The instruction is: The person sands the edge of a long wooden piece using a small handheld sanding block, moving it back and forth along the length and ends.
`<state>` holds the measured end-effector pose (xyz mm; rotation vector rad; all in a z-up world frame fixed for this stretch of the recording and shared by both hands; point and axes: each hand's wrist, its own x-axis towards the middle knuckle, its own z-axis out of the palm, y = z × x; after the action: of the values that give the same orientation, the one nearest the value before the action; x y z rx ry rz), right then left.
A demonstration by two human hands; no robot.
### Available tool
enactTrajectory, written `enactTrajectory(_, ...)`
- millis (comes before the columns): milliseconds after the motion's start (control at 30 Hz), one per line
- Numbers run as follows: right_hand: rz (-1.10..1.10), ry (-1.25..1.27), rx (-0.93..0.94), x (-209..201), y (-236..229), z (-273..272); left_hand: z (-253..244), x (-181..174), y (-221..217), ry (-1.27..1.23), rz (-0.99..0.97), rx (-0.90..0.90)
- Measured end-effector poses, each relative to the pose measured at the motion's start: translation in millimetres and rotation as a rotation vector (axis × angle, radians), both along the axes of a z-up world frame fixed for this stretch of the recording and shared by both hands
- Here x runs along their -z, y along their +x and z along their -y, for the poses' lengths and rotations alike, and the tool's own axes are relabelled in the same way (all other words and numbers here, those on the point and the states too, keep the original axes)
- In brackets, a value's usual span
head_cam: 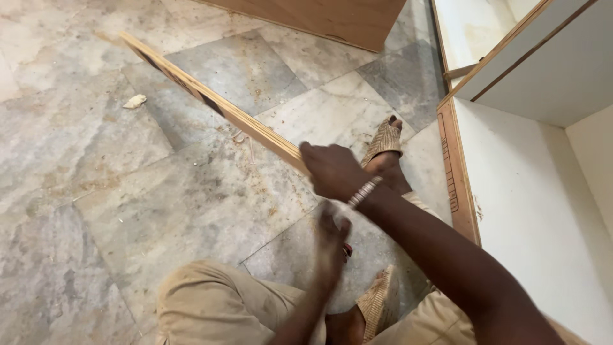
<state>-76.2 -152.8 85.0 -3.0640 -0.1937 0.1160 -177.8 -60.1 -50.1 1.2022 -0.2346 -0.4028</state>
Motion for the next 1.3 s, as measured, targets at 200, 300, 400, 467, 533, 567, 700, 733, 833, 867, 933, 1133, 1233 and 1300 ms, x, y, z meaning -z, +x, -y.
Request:
enactTrajectory(200, 0.070, -0.007, 0.070, 79.7, 43.4, -62.3, 22.1, 1.2, -83.1, -0.636, -0.595, 0.115)
enactTrajectory(300, -0.089, 0.188, 0.036, 84.6, 44.8, -51.7, 10.5, 19.6, -46.8, -0.726, -0.596, -0.049)
enactTrajectory(400, -0.295, 0.259, -0.049, 75.3, 12.8, -24.6, -8.7, 38.1, 21.6, -0.684, -0.563, -0.192)
enactTrajectory(467, -0.062, 0.242, -0.287, 74.6, -40.2, -3.5, -22.9, 52.4, 65.9, -0.616, -0.547, -0.257)
enactTrajectory(533, -0.210, 0.308, -0.118, 78.0, -92.5, 7.5, -33.8, 68.8, 95.5, -0.586, -0.535, -0.283)
enactTrajectory(567, -0.409, 0.389, 0.063, 81.3, -119.7, 7.5, -35.0, 75.6, 111.0, -0.543, -0.516, -0.313)
enactTrajectory(700, -0.596, 1.095, 0.503, 117.9, -181.1, -18.8, -23.3, 103.7, 124.9, -0.460, -0.513, -0.358)
enactTrajectory(733, -0.499, 1.178, 0.465, 126.0, -183.2, -23.5, -23.1, 109.0, 128.1, -0.465, -0.512, -0.359)
enactTrajectory(833, -0.396, 1.353, 0.484, 145.3, -170.1, -33.6, -36.5, 121.6, 134.1, -0.378, -0.406, -0.319)
enactTrajectory(867, -0.377, 1.439, 0.539, 150.3, -162.1, -36.9, -42.0, 122.5, 144.0, -0.292, -0.431, -0.262)
enactTrajectory(933, -0.360, 1.398, 0.597, 161.4, -141.3, -42.8, -53.0, 125.8, 152.3, -0.205, -0.454, -0.208)
enactTrajectory(1133, -0.155, 1.344, 0.475, 241.7, -59.4, -28.2, -58.4, 189.1, 94.0, -0.044, -0.481, -0.169)
enactTrajectory(1233, 0.145, 1.092, 0.261, 280.2, -12.6, -16.0, -59.1, 207.9, 32.2, -0.145, -0.303, -0.199)
enactTrajectory(1300, -0.035, 1.252, 0.387, 282.3, 9.8, -15.7, -62.6, 188.0, 2.7, 0.373, 0.021, -0.141)
